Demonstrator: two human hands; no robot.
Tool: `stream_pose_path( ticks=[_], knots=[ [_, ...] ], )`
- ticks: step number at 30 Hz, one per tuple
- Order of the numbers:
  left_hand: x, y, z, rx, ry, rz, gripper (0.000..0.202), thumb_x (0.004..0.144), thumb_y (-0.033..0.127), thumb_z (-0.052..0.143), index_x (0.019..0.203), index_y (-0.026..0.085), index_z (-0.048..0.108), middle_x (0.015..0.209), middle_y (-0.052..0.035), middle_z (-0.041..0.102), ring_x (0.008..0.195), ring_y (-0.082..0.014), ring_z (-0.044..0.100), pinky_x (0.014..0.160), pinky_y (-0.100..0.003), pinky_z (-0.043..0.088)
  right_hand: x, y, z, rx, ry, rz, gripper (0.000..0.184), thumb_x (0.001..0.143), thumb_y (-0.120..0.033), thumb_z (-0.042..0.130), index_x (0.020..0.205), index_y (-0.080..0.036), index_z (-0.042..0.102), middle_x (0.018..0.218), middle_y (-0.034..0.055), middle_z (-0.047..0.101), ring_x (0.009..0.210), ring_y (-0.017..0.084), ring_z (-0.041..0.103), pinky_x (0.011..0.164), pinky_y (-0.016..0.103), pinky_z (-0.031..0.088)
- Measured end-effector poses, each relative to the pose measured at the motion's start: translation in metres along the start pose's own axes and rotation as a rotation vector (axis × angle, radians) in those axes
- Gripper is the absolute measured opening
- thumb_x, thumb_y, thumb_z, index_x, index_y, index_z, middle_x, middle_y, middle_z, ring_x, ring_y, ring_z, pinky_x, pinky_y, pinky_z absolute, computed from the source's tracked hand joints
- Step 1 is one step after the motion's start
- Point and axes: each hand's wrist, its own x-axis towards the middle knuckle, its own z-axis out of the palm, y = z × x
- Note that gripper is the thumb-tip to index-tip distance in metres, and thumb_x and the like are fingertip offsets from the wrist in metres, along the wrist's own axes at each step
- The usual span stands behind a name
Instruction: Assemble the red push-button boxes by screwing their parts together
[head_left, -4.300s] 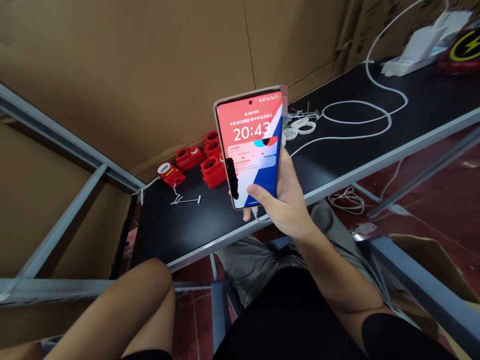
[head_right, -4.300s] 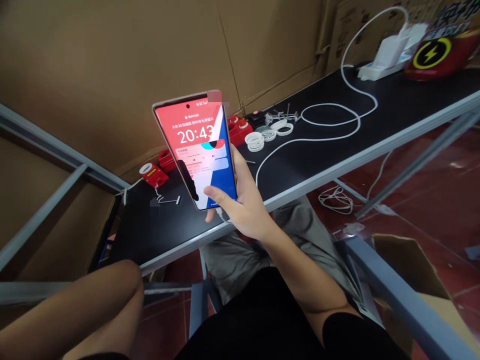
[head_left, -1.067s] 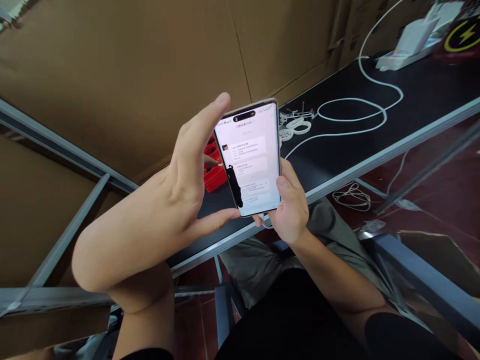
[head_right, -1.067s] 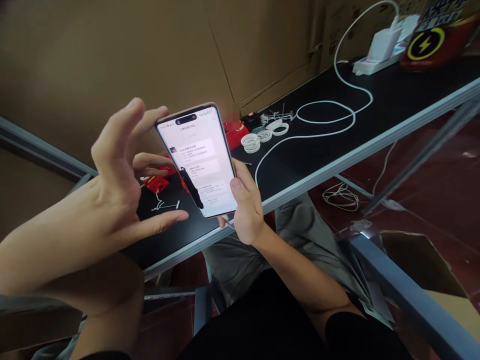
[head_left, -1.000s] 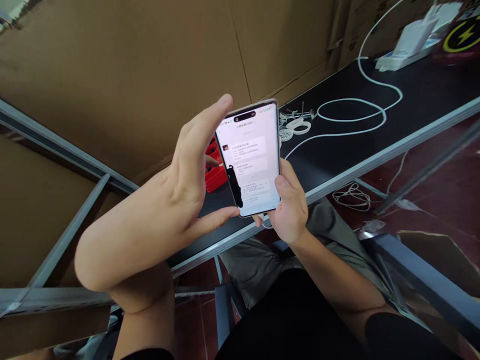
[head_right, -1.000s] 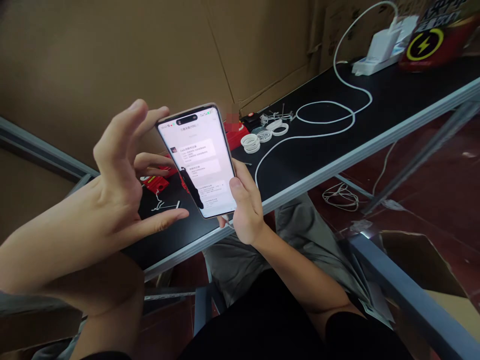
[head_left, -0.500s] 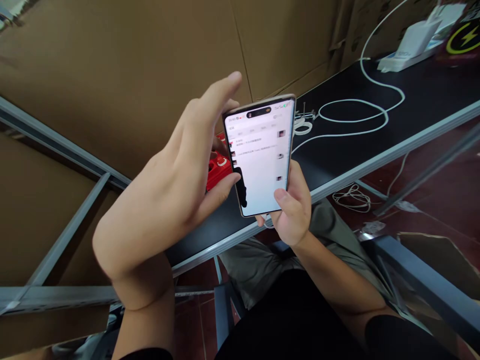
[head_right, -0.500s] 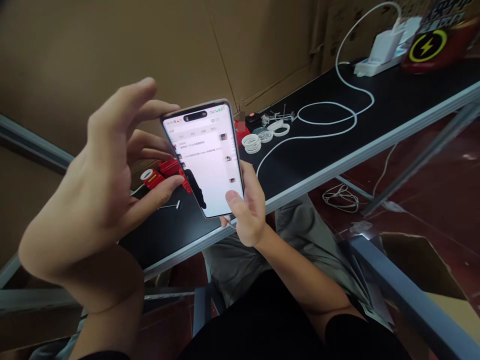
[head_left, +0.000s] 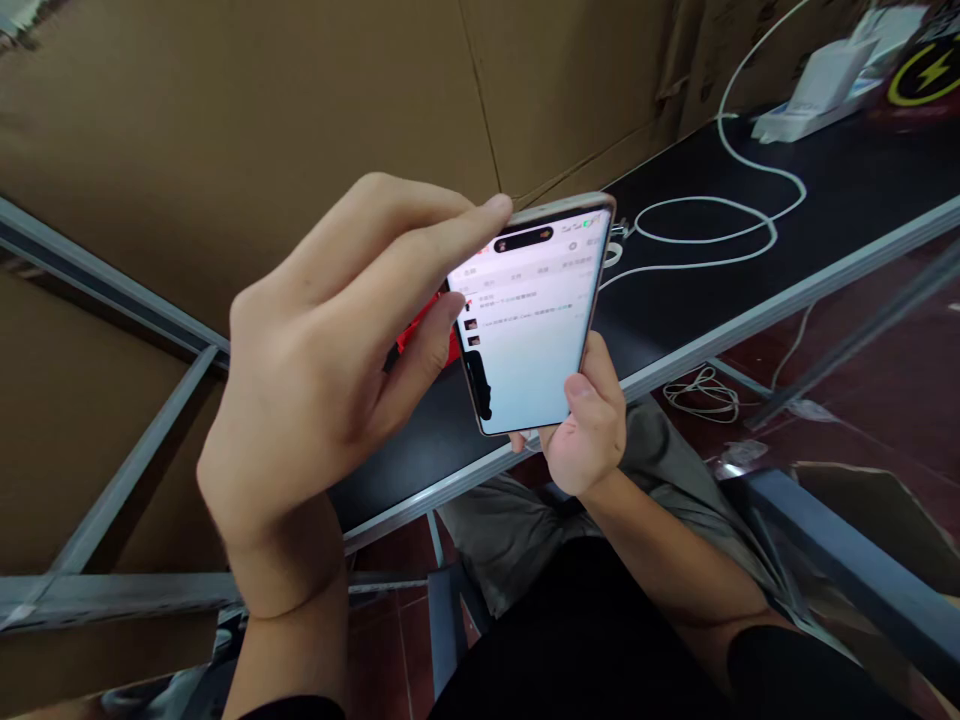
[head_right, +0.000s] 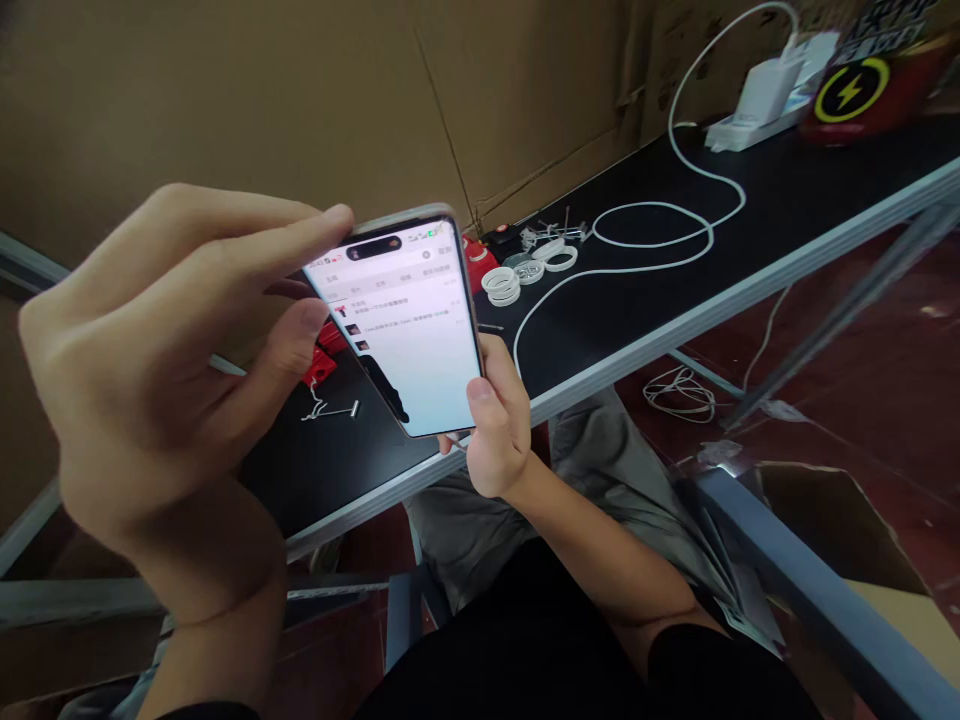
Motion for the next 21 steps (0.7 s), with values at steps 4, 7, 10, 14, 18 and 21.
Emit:
stream_pose_path(
  ticks=[4, 7, 10, 14, 18, 21],
  knots=[
    [0.003, -0.003, 0.01, 0.036, 0.044, 0.047, 0.048, 0.129, 0.021, 0.065, 0.17, 0.038, 0.085, 0.156, 0.0015, 0.092, 0.132, -0.0292, 0.092, 0.116, -0.045, 0.079, 0.003, 0.003, 0.0, 0.041, -0.109, -0.086, 0.057, 0.111, -0.075, 0.088, 0.138, -0.032, 0.062, 0.081, -0.0037, 0.073, 0.04, 0.019, 0.059, 0.035, 0.037, 0.051],
    [0.002, -0.01, 0.015, 0.054, 0.044, 0.026, 0.046, 0.133, 0.03, 0.06, 0.17, 0.04, 0.085, 0.154, -0.002, 0.092, 0.131, -0.0332, 0.092, 0.116, -0.052, 0.079, 0.005, 0.002, 0.001, 0.096, -0.12, -0.126, 0.048, 0.114, -0.066, 0.089, 0.139, -0.033, 0.065, 0.08, -0.0048, 0.074, 0.039, 0.019, 0.061, 0.033, 0.036, 0.052],
    [0.0, -0.013, 0.019, 0.03, 0.065, 0.045, 0.043, 0.133, 0.035, 0.061, 0.168, 0.038, 0.087, 0.152, -0.0064, 0.092, 0.131, -0.0376, 0.092, 0.116, -0.058, 0.079, 0.005, 0.001, 0.003, 0.12, -0.106, -0.151, 0.041, 0.115, -0.061, 0.089, 0.137, -0.033, 0.067, 0.081, -0.0046, 0.075, 0.039, 0.018, 0.06, 0.031, 0.032, 0.047],
    [0.001, -0.006, 0.019, 0.034, 0.103, 0.018, 0.036, 0.13, 0.028, 0.073, 0.162, 0.036, 0.089, 0.148, -0.0035, 0.095, 0.125, -0.0332, 0.094, 0.111, -0.052, 0.08, 0.004, 0.0, 0.003, 0.104, -0.102, -0.118, 0.044, 0.114, -0.065, 0.087, 0.135, -0.033, 0.065, 0.08, -0.0044, 0.074, 0.039, 0.018, 0.059, 0.033, 0.034, 0.047],
    [0.006, 0.0, 0.02, -0.002, 0.134, 0.025, 0.031, 0.128, 0.017, 0.08, 0.152, 0.033, 0.092, 0.145, 0.0005, 0.097, 0.117, -0.0266, 0.096, 0.104, -0.042, 0.078, 0.004, 0.0, 0.002, 0.06, -0.088, -0.071, 0.055, 0.11, -0.075, 0.088, 0.135, -0.033, 0.064, 0.078, -0.0042, 0.074, 0.038, 0.02, 0.059, 0.033, 0.037, 0.049],
    [0.009, -0.002, 0.023, -0.029, 0.191, 0.1, 0.039, 0.13, 0.013, 0.067, 0.152, 0.035, 0.092, 0.139, 0.0015, 0.098, 0.114, -0.0268, 0.096, 0.096, -0.041, 0.076, 0.003, 0.0, 0.002, 0.062, -0.077, -0.063, 0.055, 0.109, -0.076, 0.089, 0.133, -0.033, 0.065, 0.079, -0.0035, 0.073, 0.039, 0.019, 0.058, 0.033, 0.036, 0.048]
  ],
)
